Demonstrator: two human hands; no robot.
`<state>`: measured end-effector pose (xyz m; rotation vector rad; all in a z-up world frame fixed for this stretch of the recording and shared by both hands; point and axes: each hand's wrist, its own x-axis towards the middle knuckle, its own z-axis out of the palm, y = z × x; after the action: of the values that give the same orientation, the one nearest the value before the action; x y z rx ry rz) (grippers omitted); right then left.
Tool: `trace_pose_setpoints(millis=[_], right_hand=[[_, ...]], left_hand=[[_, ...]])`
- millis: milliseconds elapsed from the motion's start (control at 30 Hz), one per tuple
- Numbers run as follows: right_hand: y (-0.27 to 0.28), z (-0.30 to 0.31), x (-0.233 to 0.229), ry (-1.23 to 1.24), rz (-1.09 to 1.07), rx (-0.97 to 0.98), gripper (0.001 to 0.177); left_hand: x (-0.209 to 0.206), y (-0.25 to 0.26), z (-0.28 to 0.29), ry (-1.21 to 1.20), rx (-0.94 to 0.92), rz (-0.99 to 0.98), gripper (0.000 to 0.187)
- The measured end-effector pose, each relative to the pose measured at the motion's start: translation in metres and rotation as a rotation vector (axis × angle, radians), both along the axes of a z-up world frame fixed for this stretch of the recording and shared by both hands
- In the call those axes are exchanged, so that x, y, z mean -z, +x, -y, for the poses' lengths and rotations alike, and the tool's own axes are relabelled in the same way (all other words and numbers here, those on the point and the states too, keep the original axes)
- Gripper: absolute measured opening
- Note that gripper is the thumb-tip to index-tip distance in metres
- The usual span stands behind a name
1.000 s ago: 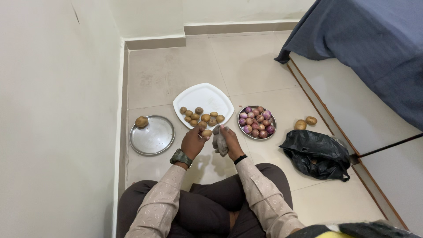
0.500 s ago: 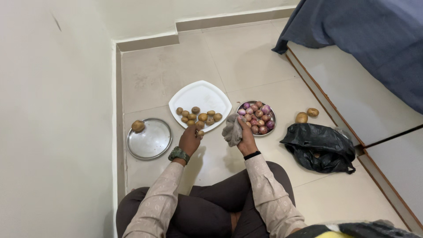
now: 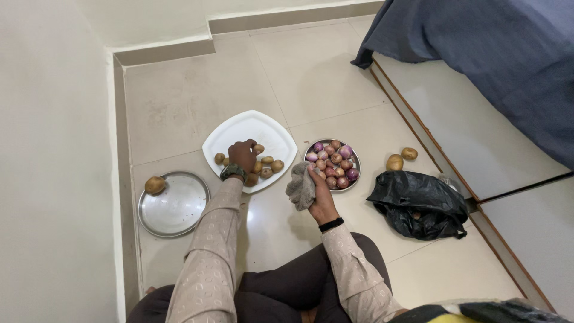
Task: The person sits on the floor and wipes potatoes with a cloth, moving them from a metal plate to a white tray. They handle the potatoes one at a time, rubbing each with the cloth before placing it on the tray.
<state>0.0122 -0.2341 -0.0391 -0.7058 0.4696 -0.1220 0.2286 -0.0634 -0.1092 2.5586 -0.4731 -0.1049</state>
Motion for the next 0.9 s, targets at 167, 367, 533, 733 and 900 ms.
trace_pose_setpoints(millis=[167, 367, 533, 733, 900], right_hand=[[0.004, -0.003, 0.001, 0.011, -0.013, -0.014, 0.033], [0.006, -0.003, 0.008, 0.032, -0.007, -0.011, 0.030], [0.009, 0.003, 0.020, 0.010, 0.012, 0.014, 0.029], [0.009, 0.001, 0.033, -0.032, 0.033, -0.008, 0.031], [0.008, -0.006, 0.032, -0.087, 0.062, -0.039, 0.031]], left_hand=[[0.003, 0.020, 0.004, 0.278, 0.123, -0.215, 0.025], [0.020, 0.035, -0.009, 0.234, 0.313, -0.044, 0.030], [0.038, 0.024, -0.036, -0.044, 0.157, 0.001, 0.033], [0.016, 0.009, -0.131, 0.493, -0.037, -0.034, 0.047], [0.030, 0.008, -0.246, 0.507, -0.354, -0.101, 0.067]])
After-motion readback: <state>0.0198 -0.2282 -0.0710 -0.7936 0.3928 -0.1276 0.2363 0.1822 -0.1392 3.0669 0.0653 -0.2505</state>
